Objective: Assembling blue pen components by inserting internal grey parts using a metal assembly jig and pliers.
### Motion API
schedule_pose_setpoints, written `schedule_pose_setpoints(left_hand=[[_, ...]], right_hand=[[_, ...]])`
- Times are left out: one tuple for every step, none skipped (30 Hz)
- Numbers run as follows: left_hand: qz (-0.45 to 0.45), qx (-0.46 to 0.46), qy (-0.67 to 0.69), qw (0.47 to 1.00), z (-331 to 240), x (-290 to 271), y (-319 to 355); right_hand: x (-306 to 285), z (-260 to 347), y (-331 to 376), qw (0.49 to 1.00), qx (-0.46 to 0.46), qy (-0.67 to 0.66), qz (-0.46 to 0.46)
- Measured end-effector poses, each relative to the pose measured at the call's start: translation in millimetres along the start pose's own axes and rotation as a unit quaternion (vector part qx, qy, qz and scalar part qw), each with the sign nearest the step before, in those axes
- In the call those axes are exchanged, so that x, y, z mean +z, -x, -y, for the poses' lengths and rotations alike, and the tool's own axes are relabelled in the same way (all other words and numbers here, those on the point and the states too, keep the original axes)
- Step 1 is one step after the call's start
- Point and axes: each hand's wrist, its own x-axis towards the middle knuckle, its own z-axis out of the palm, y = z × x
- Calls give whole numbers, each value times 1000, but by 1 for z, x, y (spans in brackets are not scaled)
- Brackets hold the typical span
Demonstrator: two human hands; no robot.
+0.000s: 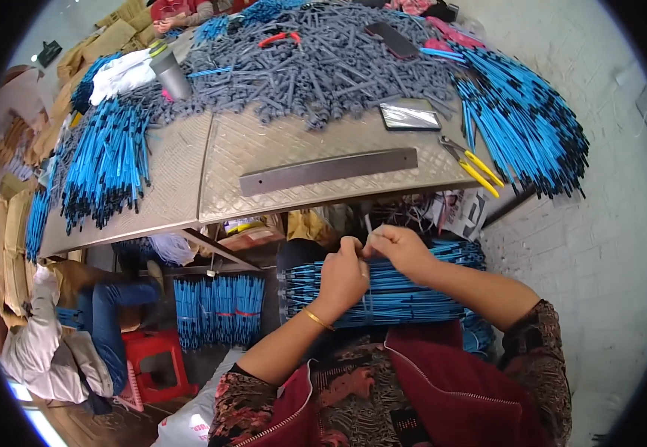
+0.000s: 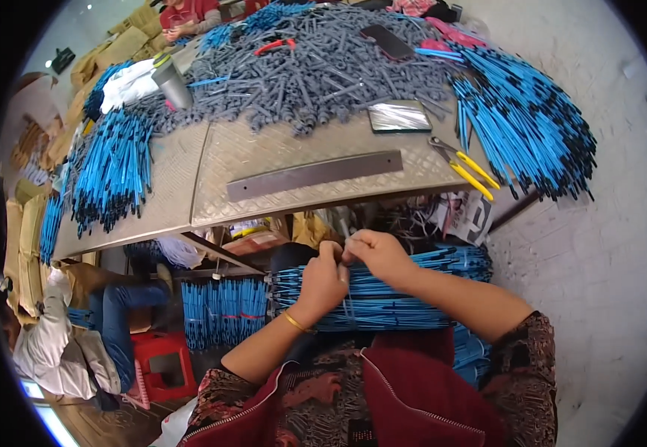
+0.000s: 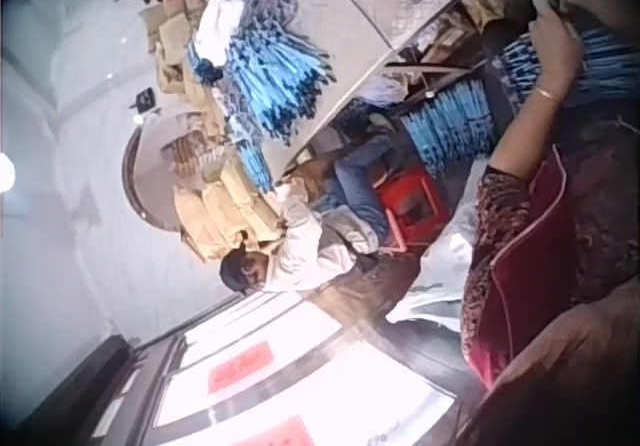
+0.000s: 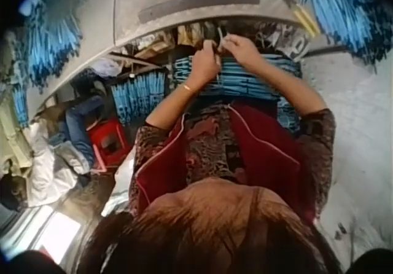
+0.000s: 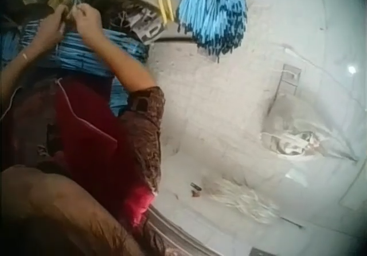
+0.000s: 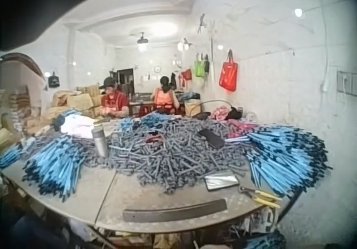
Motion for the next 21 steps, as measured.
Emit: schedule_pose_setpoints(left_hand=[[7,-6,5,1000,0,-1,1],[11,-14,9,1000,-2,-1,4],[15,-22,12,1000,-2,-1,7],[19,-26,11,999,0,0,8],[2,-6,42,999,-1,2,9],[-16,14,73,997,-3,2,10],[-35,32,102,994,-4,0,12],[-33,29,100,994,-5,-3,16],[-63,62,57,994,-6,-9,23],[-92,96,16,991,-14,-19,26],[-120,131,-25,984,-19,-28,29],[-116,129,-26,985,-23,-39,36],[41,40,-76,995,-27,-53,49],[197,-51,-124,971,-28,-61,60],[199,-58,-127,970,-24,-65,70],[237,-95,-13,967,-19,-66,78],[269,-130,101,949,-16,-67,85],[296,-164,214,916,-14,-66,92],[296,-170,213,915,-15,-64,98],[270,-219,276,896,-21,-62,98],[242,-266,337,871,-27,-59,98]], right_hand=[[3,6,9,998,-23,49,20],[5,7,17,993,-46,97,43],[5,5,23,994,-42,94,43],[5,2,28,989,-34,122,76],[5,0,35,982,-26,150,108],[5,-3,40,974,-19,178,140],[5,-6,41,974,-17,174,141],[4,-9,41,979,-16,144,146],[4,-12,39,982,-16,113,152],[1,-15,38,984,-15,83,155],[-2,-17,38,984,-13,80,156],[-5,-18,38,984,-9,86,155],[-7,-18,40,984,-5,90,155],[-9,-19,42,983,0,95,155],[-8,-18,42,983,2,90,161],[-7,-15,42,979,-26,105,171],[-7,-14,42,975,-55,121,179],[-7,-14,42,969,-83,137,186],[-7,-17,42,970,-81,132,190],[-8,-18,41,959,-121,167,194],[-8,-20,39,946,-160,203,197]])
